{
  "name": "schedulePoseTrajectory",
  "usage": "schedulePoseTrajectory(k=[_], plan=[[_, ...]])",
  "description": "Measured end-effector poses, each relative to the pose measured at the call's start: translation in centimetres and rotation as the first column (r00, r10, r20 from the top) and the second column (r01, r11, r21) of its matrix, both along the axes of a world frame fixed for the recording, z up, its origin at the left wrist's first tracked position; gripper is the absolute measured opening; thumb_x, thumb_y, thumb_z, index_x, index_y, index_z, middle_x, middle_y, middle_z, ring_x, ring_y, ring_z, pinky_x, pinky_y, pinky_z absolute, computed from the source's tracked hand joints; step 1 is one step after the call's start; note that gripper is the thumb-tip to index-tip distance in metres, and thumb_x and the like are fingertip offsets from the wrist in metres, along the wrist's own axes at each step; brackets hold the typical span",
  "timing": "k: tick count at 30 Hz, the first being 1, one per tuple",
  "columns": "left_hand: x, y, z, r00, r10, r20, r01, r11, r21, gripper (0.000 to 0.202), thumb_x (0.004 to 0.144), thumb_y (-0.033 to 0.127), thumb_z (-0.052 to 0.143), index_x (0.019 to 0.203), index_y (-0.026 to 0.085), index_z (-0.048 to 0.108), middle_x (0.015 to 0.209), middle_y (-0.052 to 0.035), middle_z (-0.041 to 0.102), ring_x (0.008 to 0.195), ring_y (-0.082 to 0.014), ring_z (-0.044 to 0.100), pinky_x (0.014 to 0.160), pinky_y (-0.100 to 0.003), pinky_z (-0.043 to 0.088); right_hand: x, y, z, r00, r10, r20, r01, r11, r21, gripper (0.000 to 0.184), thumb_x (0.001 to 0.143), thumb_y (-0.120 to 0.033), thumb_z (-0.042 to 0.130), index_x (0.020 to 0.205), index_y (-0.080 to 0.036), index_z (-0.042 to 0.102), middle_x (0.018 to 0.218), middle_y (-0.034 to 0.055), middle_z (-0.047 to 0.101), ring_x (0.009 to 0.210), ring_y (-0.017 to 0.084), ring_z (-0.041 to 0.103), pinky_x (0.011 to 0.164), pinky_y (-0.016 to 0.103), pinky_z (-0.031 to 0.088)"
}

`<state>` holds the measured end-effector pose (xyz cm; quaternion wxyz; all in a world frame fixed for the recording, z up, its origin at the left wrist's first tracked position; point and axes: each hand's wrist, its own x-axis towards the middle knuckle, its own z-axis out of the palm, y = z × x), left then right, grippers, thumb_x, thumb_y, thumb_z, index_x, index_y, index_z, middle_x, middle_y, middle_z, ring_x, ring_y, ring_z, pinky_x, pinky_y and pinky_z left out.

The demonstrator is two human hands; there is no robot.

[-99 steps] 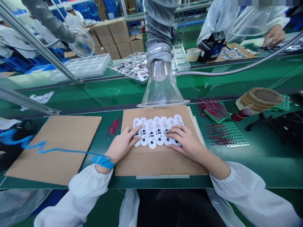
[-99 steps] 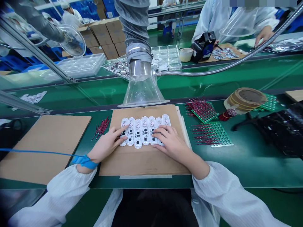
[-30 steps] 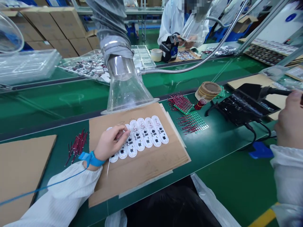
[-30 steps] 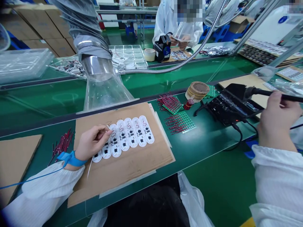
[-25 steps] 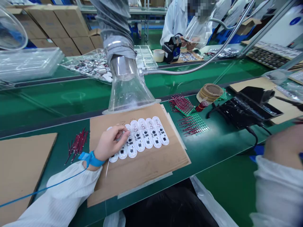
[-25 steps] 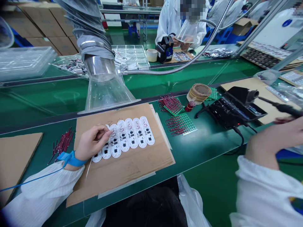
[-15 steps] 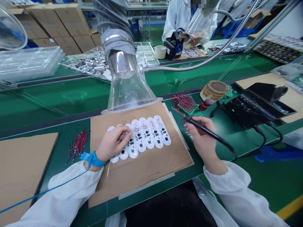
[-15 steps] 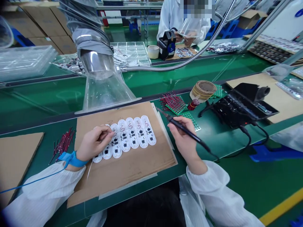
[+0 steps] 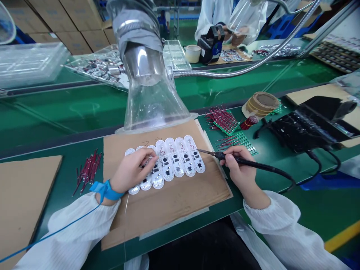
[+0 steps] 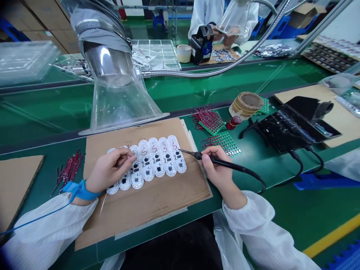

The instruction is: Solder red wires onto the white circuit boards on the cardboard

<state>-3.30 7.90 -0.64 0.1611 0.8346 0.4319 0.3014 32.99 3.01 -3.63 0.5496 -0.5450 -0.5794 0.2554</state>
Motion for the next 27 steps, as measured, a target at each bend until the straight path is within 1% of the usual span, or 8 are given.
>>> schedulePoseTrajectory(k=[5, 9, 13, 17, 20, 23, 27], plan=[[-0.01, -0.04, 0.19, 1.0, -0.011, -0.024, 0.011, 1.0, -0.024, 0.02, 0.11, 0.033, 0.055, 0.095, 0.023, 0.065, 0.064, 0.0071, 0.047, 0.053, -0.0132, 0.044, 0.055, -0.026, 0.036, 0.12, 0.01, 0.04, 0.999, 0.04, 0.021, -0.039, 0.998, -0.04, 0.036, 0.104, -0.061, 0.073, 0.098, -0.025, 0.068, 0.073, 0.0002, 0.073, 0.059, 0.018, 0.071, 0.056, 0.03, 0.058], [-0.02, 0.09, 0.14, 0.998, -0.032, -0.055, 0.031, 0.999, -0.02, 0.024, 0.111, 0.034, 0.054, 0.091, 0.023, 0.063, 0.063, 0.007, 0.047, 0.051, -0.0129, 0.043, 0.053, -0.026, 0.034, 0.22, 0.01, 0.1, 0.997, 0.058, 0.049, -0.056, 0.998, -0.034, 0.034, 0.105, -0.059, 0.073, 0.099, -0.026, 0.069, 0.073, 0.0, 0.073, 0.059, 0.019, 0.071, 0.056, 0.03, 0.058], [-0.01, 0.22, 0.08, 0.995, -0.065, -0.074, 0.061, 0.997, -0.051, 0.027, 0.113, 0.034, 0.053, 0.091, 0.023, 0.064, 0.064, 0.0064, 0.049, 0.051, -0.0131, 0.044, 0.054, -0.026, 0.035, 0.16, -0.03, 0.27, 0.997, 0.054, 0.062, -0.053, 0.998, -0.02, 0.032, 0.105, -0.057, 0.073, 0.099, -0.026, 0.07, 0.071, -0.0003, 0.072, 0.057, 0.018, 0.069, 0.055, 0.031, 0.057], [-0.01, 0.14, 0.17, 0.997, -0.065, -0.041, 0.064, 0.998, -0.029, 0.024, 0.112, 0.032, 0.056, 0.091, 0.023, 0.064, 0.066, 0.0065, 0.049, 0.052, -0.0127, 0.043, 0.054, -0.025, 0.035, 0.05, -0.05, 0.36, 0.998, 0.047, 0.047, -0.046, 0.999, -0.007, 0.033, 0.104, -0.057, 0.074, 0.097, -0.026, 0.07, 0.07, -0.0006, 0.071, 0.056, 0.018, 0.069, 0.053, 0.031, 0.056], [-0.03, 0.01, 0.28, 0.999, -0.053, 0.003, 0.053, 0.999, 0.012, 0.019, 0.11, 0.028, 0.059, 0.092, 0.022, 0.064, 0.066, 0.007, 0.046, 0.054, -0.0124, 0.044, 0.056, -0.025, 0.035, 0.13, -0.08, 0.17, 1.0, 0.002, 0.021, -0.002, 1.0, -0.01, 0.034, 0.104, -0.059, 0.074, 0.097, -0.026, 0.069, 0.069, -0.0008, 0.07, 0.056, 0.019, 0.068, 0.053, 0.031, 0.055], [-0.07, -0.05, 0.25, 0.999, -0.036, 0.02, 0.036, 0.999, 0.021, 0.017, 0.108, 0.024, 0.062, 0.091, 0.022, 0.064, 0.067, 0.0076, 0.042, 0.056, -0.0122, 0.045, 0.057, -0.025, 0.036, 0.17, -0.11, -0.03, 0.999, -0.031, -0.033, 0.032, 0.999, 0.024, 0.032, 0.106, -0.057, 0.072, 0.097, -0.026, 0.068, 0.069, -0.0016, 0.068, 0.055, 0.018, 0.067, 0.052, 0.031, 0.054], [-0.12, 0.02, 0.04, 0.999, -0.021, 0.03, 0.02, 0.999, 0.035, 0.015, 0.107, 0.022, 0.063, 0.093, 0.022, 0.064, 0.067, 0.0078, 0.041, 0.057, -0.0122, 0.046, 0.058, -0.025, 0.037, -0.17, 0.0, 0.11, 0.999, 0.021, -0.041, -0.02, 1.0, 0.024, 0.031, 0.106, -0.054, 0.074, 0.096, -0.026, 0.068, 0.069, -0.0017, 0.069, 0.053, 0.016, 0.066, 0.05, 0.029, 0.052]])
